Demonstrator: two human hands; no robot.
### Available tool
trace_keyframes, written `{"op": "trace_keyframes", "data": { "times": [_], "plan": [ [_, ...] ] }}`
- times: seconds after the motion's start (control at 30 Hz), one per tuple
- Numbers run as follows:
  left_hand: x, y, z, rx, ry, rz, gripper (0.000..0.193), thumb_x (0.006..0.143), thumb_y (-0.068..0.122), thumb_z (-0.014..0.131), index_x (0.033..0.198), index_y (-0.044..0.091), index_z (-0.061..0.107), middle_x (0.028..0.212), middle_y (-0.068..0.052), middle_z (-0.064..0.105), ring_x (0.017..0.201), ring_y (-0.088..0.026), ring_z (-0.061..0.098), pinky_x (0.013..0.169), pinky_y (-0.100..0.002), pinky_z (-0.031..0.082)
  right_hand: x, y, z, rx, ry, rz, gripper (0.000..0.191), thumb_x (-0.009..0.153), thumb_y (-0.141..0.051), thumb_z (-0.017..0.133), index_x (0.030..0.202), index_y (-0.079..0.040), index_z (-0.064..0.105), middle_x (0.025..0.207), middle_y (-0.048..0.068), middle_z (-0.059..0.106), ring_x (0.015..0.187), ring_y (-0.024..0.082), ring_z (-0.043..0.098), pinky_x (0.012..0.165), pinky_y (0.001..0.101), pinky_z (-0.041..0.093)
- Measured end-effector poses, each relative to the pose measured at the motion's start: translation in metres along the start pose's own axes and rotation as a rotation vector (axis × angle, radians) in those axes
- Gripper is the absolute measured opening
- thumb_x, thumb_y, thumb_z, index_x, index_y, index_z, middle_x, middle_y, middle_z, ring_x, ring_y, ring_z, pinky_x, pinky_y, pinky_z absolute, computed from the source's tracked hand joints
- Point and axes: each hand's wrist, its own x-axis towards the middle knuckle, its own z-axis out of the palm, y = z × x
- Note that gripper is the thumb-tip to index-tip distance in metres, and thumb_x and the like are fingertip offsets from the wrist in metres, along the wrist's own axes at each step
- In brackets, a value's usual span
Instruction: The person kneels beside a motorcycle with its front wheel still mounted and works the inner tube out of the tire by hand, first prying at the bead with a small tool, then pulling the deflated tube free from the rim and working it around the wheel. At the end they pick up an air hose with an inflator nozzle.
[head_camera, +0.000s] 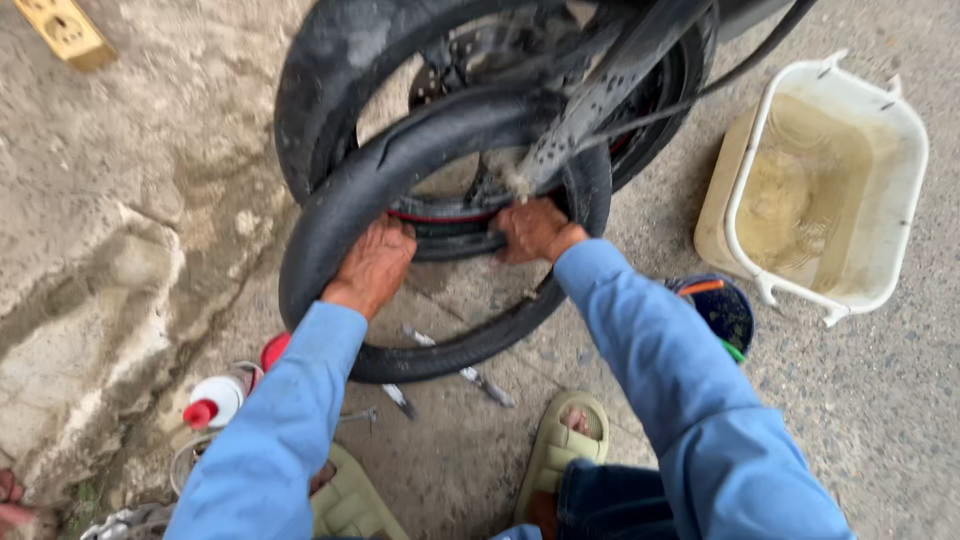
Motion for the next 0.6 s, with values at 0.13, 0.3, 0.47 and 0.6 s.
{"op": "trace_keyframes", "data": {
  "times": [0.13,0.3,0.47,0.6],
  "plan": [
    [0.001,0.002,-0.004,0.150,-0.091,0.011,0.038,0.080,0.017,0.064,0.115,0.003,0.070,0.110,-0.018,0.069,0.116,-0.033,0.061,0.112,-0.047,0.038,0.001,0.006,0.022,-0.091,0.044,-0.008,0.045,0.083,-0.050,0.074,0.099,-0.008,0.073,0.086,0.016,0.073,0.085,0.034,0.075,0.080,0.0481,0.060],
    [0.017,0.027,-0.020,0.017,-0.337,-0.059,0.063,0.064,0.031,0.073,0.117,-0.001,0.067,0.113,-0.019,0.068,0.113,-0.033,0.060,0.104,-0.046,0.040,-0.006,-0.029,0.036,-0.014,0.160,0.001,0.041,0.087,-0.043,0.074,0.109,-0.009,0.068,0.089,0.020,0.072,0.089,0.039,0.070,0.077,0.0526,0.054],
    [0.018,0.026,-0.012,-0.117,-0.175,-0.067,0.036,0.079,0.017,0.072,0.111,0.001,0.071,0.111,-0.017,0.070,0.114,-0.029,0.062,0.107,-0.045,0.041,0.007,-0.080,0.027,0.366,0.376,-0.103,0.042,0.080,-0.034,0.075,0.113,-0.008,0.069,0.107,0.021,0.073,0.099,0.043,0.068,0.087,0.0536,0.053],
    [0.009,0.003,-0.002,0.028,-0.193,0.006,0.032,0.075,0.016,0.070,0.104,0.004,0.074,0.106,-0.016,0.072,0.112,-0.029,0.064,0.106,-0.045,0.042,0.026,-0.093,0.005,0.696,0.539,-0.402,0.048,0.074,-0.032,0.077,0.113,-0.005,0.068,0.110,0.024,0.073,0.104,0.046,0.067,0.084,0.0508,0.055]
  ]
}}
